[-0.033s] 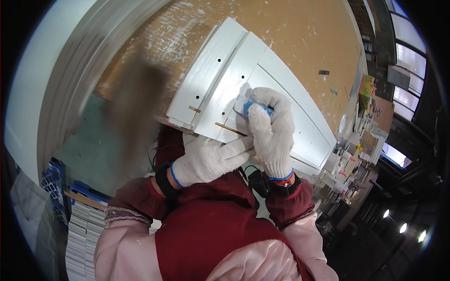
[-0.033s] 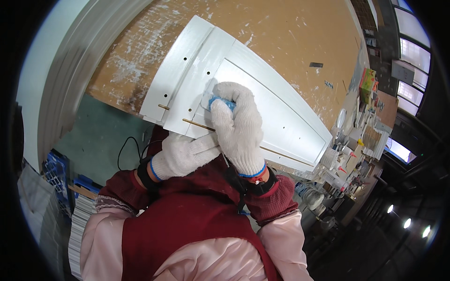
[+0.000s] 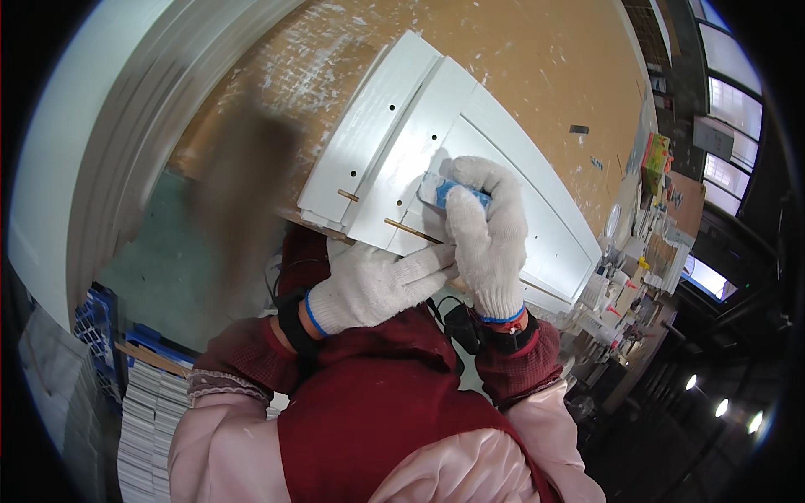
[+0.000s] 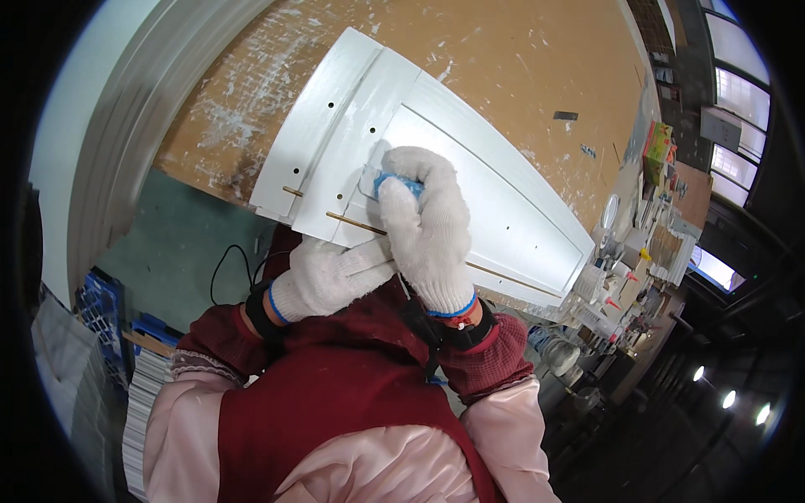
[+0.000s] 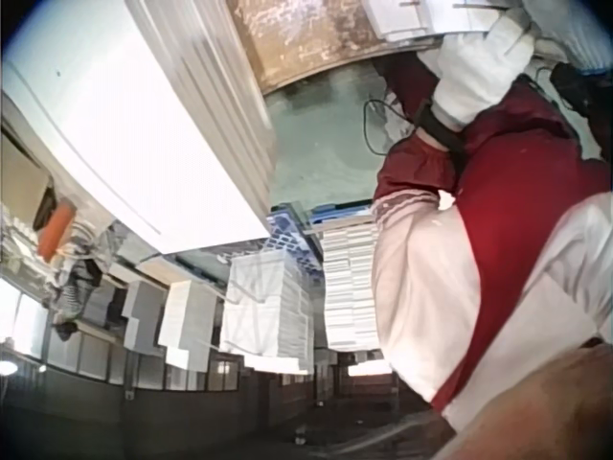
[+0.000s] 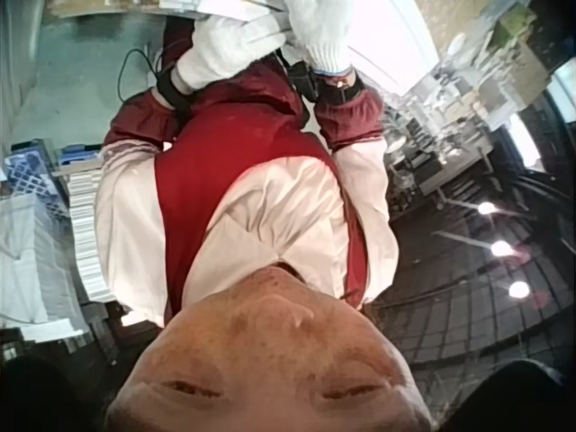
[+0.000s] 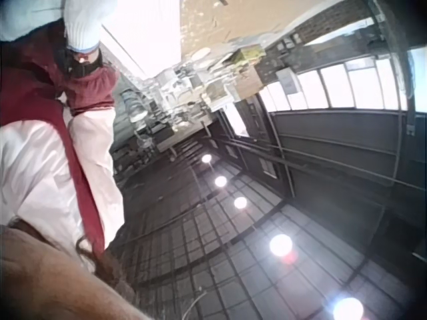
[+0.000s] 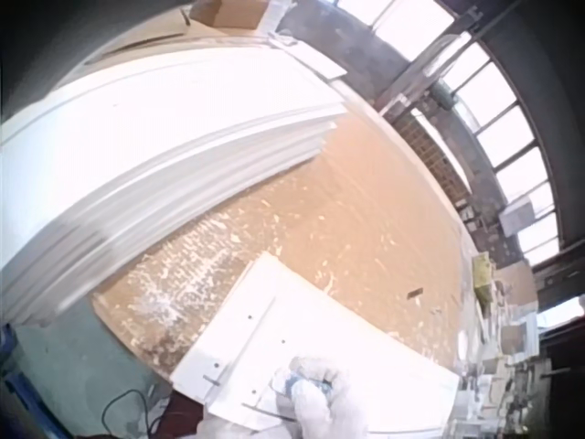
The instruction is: Cleaning and wiping down white wooden furniture panels on a workbench using a cleaning block and a cloth.
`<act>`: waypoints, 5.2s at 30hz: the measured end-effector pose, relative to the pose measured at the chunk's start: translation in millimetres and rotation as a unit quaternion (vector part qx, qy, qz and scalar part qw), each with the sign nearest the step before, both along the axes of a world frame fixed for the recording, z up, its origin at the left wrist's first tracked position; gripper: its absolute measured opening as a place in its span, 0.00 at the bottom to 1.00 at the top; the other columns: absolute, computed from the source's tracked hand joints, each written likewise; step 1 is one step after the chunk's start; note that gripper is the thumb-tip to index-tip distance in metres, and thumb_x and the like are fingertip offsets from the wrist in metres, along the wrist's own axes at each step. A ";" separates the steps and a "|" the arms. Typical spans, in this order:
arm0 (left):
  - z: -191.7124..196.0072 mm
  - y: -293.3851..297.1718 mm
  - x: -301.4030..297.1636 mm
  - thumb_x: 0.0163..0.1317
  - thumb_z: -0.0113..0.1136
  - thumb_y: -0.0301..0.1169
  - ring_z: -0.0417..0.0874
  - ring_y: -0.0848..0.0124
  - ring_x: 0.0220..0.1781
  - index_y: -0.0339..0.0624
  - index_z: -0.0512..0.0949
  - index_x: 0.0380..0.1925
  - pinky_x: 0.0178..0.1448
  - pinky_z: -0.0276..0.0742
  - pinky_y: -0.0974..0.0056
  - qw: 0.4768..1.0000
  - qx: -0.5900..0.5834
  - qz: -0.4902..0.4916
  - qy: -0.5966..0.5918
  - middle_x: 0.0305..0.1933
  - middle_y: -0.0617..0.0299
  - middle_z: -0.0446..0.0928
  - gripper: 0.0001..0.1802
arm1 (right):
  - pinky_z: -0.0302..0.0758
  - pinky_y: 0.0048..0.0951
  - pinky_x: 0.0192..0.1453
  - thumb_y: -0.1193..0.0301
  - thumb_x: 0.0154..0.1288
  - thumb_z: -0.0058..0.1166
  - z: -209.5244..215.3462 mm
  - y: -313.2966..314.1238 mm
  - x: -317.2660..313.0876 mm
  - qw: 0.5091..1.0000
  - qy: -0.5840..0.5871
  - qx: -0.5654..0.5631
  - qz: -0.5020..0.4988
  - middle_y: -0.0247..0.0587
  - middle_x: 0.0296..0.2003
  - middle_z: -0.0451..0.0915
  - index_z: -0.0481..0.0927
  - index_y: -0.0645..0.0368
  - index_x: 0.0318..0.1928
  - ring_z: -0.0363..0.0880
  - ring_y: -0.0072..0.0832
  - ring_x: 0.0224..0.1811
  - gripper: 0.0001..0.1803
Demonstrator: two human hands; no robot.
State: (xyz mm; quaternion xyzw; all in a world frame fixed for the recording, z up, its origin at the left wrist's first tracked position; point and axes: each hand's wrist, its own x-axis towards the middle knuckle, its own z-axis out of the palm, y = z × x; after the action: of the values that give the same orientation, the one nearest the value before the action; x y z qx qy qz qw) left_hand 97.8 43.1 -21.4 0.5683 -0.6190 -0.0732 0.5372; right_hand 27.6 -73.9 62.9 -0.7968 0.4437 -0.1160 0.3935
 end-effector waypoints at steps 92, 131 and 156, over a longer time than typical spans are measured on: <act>-40.9 16.0 -27.3 0.57 0.59 0.44 0.80 0.57 0.34 0.55 0.77 0.46 0.34 0.77 0.55 0.985 0.075 0.049 0.150 0.33 0.61 0.78 0.17 | 0.75 0.36 0.37 0.69 0.61 0.58 18.1 65.6 -5.5 0.972 0.132 -0.153 0.122 0.48 0.34 0.78 0.79 0.55 0.46 0.80 0.44 0.32 0.12; -46.2 19.8 -33.4 0.52 0.65 0.46 0.81 0.49 0.42 0.42 0.76 0.46 0.48 0.78 0.52 0.989 -0.006 0.141 0.032 0.39 0.48 0.79 0.26 | 0.76 0.39 0.40 0.75 0.55 0.60 29.1 44.2 -4.9 0.956 0.070 -0.135 0.252 0.48 0.34 0.80 0.78 0.61 0.49 0.79 0.46 0.36 0.18; -29.2 8.3 -24.3 0.55 0.61 0.41 0.82 0.56 0.47 0.44 0.78 0.46 0.54 0.78 0.54 0.990 0.030 0.011 0.139 0.44 0.55 0.80 0.20 | 0.75 0.33 0.47 0.75 0.58 0.62 24.9 28.6 20.6 0.935 0.041 -0.104 0.337 0.48 0.44 0.77 0.78 0.61 0.51 0.78 0.38 0.45 0.18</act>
State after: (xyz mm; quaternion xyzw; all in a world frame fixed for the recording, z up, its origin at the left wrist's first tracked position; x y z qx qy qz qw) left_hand 73.5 51.4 -50.6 0.5752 -0.5295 -0.1646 0.6014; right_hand 48.2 -45.3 87.8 -0.9401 0.1501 0.0102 0.3058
